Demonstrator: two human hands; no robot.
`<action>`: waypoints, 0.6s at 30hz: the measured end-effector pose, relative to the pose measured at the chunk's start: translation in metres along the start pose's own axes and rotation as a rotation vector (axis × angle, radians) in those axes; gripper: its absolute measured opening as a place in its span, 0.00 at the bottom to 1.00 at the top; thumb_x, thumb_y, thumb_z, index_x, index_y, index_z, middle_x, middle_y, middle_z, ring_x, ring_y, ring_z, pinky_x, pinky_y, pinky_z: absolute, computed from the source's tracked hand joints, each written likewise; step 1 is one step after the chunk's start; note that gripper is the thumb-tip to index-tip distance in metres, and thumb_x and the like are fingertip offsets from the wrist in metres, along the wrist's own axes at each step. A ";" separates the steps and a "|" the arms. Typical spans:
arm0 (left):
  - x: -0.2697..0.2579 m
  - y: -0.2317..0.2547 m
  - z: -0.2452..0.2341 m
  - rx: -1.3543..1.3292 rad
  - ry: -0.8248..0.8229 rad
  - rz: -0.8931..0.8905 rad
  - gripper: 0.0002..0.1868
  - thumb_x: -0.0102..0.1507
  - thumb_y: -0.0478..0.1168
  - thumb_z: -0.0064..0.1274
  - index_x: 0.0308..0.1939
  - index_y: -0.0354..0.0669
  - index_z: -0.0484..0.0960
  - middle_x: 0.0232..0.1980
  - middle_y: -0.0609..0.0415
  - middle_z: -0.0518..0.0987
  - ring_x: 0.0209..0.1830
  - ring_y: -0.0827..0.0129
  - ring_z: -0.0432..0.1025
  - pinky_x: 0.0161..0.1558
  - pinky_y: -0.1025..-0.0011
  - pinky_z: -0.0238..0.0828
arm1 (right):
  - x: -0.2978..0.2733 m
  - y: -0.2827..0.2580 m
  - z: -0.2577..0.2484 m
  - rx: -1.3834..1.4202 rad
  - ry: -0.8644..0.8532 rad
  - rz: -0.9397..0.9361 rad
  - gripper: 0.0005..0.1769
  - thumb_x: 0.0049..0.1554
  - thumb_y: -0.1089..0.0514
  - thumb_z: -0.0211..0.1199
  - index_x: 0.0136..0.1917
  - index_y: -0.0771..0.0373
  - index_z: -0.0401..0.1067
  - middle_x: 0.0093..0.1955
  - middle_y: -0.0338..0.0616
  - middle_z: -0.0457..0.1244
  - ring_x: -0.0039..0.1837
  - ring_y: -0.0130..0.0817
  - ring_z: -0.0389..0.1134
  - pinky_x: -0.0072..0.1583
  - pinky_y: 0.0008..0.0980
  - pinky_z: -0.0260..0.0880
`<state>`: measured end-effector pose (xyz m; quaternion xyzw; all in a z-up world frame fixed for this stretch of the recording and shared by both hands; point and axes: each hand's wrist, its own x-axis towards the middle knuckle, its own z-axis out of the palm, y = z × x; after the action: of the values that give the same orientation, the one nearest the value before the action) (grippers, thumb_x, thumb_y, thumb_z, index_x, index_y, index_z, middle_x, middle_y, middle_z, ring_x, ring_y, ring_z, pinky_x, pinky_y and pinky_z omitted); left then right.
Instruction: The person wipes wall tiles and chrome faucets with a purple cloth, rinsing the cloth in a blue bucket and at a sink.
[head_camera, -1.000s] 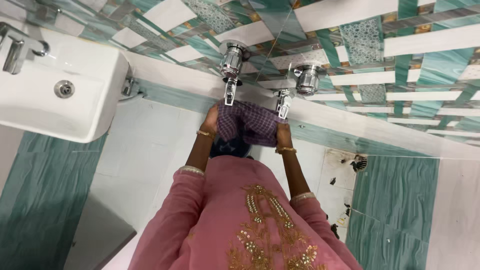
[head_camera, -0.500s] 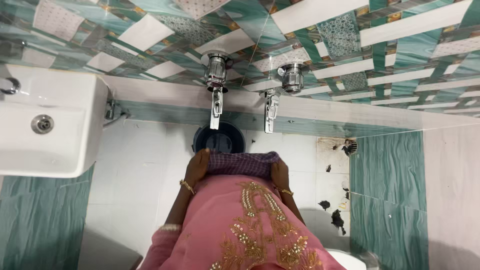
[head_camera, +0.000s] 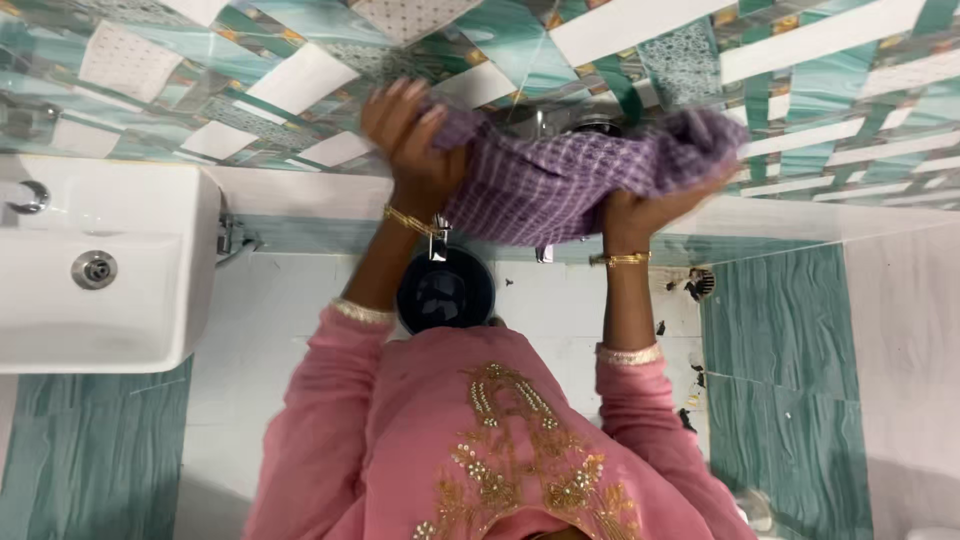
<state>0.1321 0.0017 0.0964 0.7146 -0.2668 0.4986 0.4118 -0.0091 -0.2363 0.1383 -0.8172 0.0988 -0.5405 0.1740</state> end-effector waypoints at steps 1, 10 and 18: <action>0.008 -0.007 0.000 -0.015 -0.031 0.140 0.25 0.63 0.40 0.61 0.60 0.55 0.68 0.68 0.52 0.65 0.72 0.54 0.58 0.75 0.48 0.49 | 0.003 0.001 0.008 -0.114 -0.119 -0.083 0.42 0.56 0.58 0.62 0.75 0.81 0.47 0.77 0.68 0.44 0.79 0.65 0.45 0.79 0.58 0.42; 0.077 -0.072 -0.017 -0.231 -0.474 1.116 0.21 0.69 0.54 0.61 0.60 0.56 0.74 0.69 0.61 0.71 0.74 0.64 0.60 0.78 0.62 0.50 | 0.012 0.031 0.012 0.053 -0.699 -0.596 0.13 0.60 0.57 0.68 0.56 0.64 0.74 0.62 0.52 0.64 0.67 0.48 0.66 0.73 0.49 0.65; 0.092 -0.062 0.003 -0.582 -0.934 1.165 0.11 0.62 0.43 0.52 0.42 0.40 0.81 0.51 0.48 0.81 0.58 0.58 0.74 0.69 0.63 0.65 | 0.097 0.012 0.043 0.386 -1.218 -1.209 0.11 0.46 0.53 0.64 0.33 0.64 0.75 0.41 0.46 0.67 0.49 0.40 0.69 0.57 0.37 0.69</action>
<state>0.2154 0.0341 0.1618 0.4591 -0.8612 0.1931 0.1010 0.0688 -0.2737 0.2012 -0.8323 -0.5538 -0.0174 0.0155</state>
